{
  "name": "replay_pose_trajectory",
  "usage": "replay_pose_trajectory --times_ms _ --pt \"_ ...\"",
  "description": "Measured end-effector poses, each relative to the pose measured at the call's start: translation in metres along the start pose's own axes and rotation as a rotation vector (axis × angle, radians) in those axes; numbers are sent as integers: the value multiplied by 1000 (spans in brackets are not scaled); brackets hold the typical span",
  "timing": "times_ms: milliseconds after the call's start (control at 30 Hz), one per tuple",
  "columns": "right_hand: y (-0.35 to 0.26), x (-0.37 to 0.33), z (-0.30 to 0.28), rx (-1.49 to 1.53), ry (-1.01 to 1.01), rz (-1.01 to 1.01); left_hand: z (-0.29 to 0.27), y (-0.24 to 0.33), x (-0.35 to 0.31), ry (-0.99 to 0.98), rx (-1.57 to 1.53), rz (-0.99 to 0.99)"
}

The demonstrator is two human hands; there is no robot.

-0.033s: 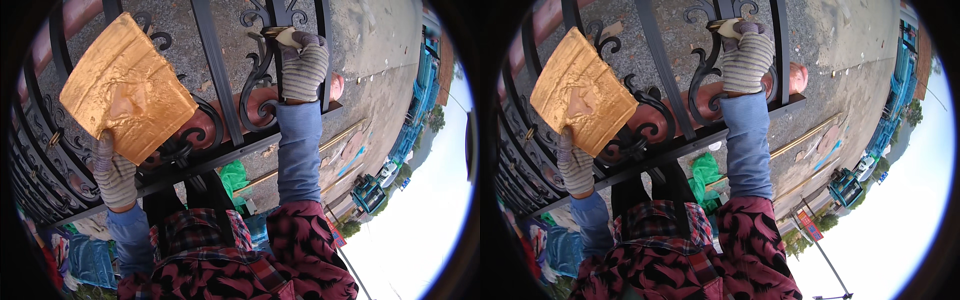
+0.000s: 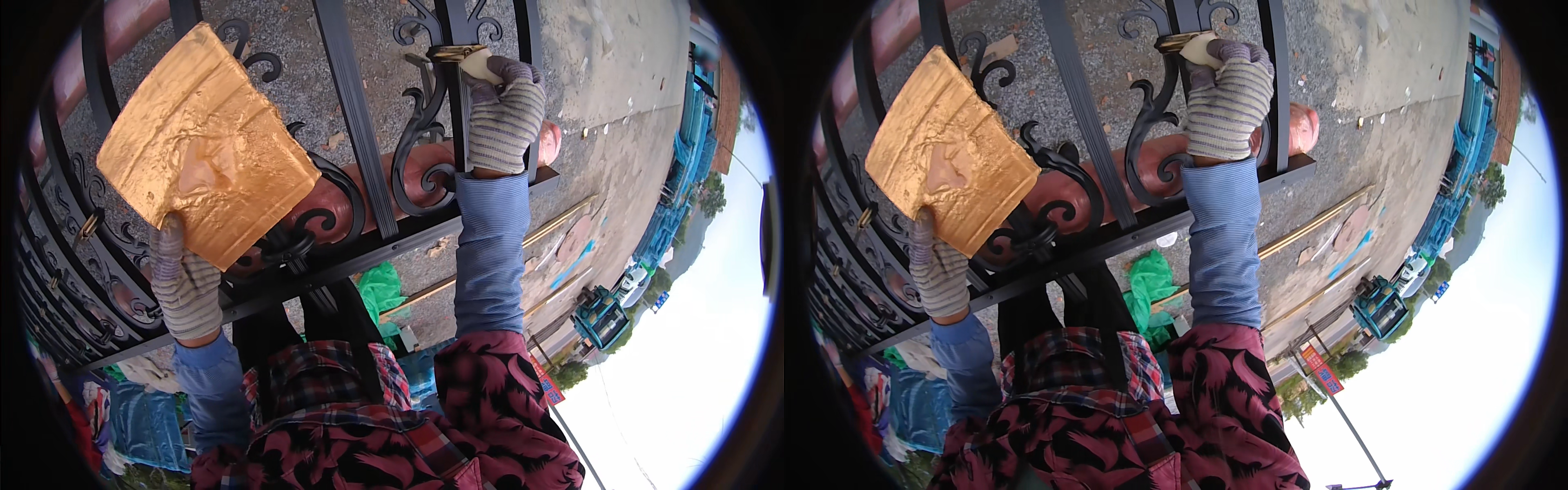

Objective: The person applies gold paint to the ornate scrollwork of a black metal gate using a small brush. They hold a gold paint container in the left hand and repeatedly brush the decorative elements while another person works nearby.

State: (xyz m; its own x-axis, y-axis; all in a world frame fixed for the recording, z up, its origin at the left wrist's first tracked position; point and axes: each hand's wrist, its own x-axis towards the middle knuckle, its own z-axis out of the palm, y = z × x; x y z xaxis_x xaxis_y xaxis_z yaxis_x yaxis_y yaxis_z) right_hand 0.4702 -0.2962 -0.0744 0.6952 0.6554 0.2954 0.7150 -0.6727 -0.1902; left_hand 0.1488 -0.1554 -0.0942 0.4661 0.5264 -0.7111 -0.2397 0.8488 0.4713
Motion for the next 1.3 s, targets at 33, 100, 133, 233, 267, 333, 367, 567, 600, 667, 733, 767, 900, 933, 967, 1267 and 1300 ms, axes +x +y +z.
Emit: replay_pose_trajectory --times_ms 33,100,133,233,267,333,367,567,600,667,733,767,900,933,967,1267,1300 --pt "-3 -2 -1 -5 -13 -33 3 0 0 1 6 24" --pt "-10 -6 -1 -19 -36 -96 5 0 -1 -5 7 42" --pt "-8 -10 11 43 -56 -104 5 0 -1 -11 1 36" --pt "-8 -4 14 -141 -153 -102 5 0 -2 -30 -7 35" --pt "-8 -1 8 -129 -117 -59 5 0 -2 -37 -9 36" --pt "0 2 -1 -111 12 44 4 1 -2 -31 -1 40" --pt "3 6 -2 27 47 65 4 1 -2 -28 4 43" --pt "-12 1 2 -54 -95 -1 5 0 -2 -15 19 1" --pt "-9 2 7 -90 -131 -3 5 0 -2 -11 16 19" --pt "-4 6 2 -97 -38 11 6 0 -2 -8 9 52" --pt "12 10 -6 41 -30 160 7 1 -2 -1 17 57" --pt "15 14 -11 140 -25 273 7 2 -3 3 22 58" --pt "4 18 -12 55 -22 66 10 2 -2 26 15 54" --pt "3 15 -7 1 -15 -17 7 1 -1 13 13 44" --pt "2 14 -5 -40 -64 -9 5 0 0 0 12 34" --pt "19 19 -14 159 -65 187 14 -1 0 43 23 57" --pt "23 16 -8 104 -56 97 15 -2 0 38 25 51"
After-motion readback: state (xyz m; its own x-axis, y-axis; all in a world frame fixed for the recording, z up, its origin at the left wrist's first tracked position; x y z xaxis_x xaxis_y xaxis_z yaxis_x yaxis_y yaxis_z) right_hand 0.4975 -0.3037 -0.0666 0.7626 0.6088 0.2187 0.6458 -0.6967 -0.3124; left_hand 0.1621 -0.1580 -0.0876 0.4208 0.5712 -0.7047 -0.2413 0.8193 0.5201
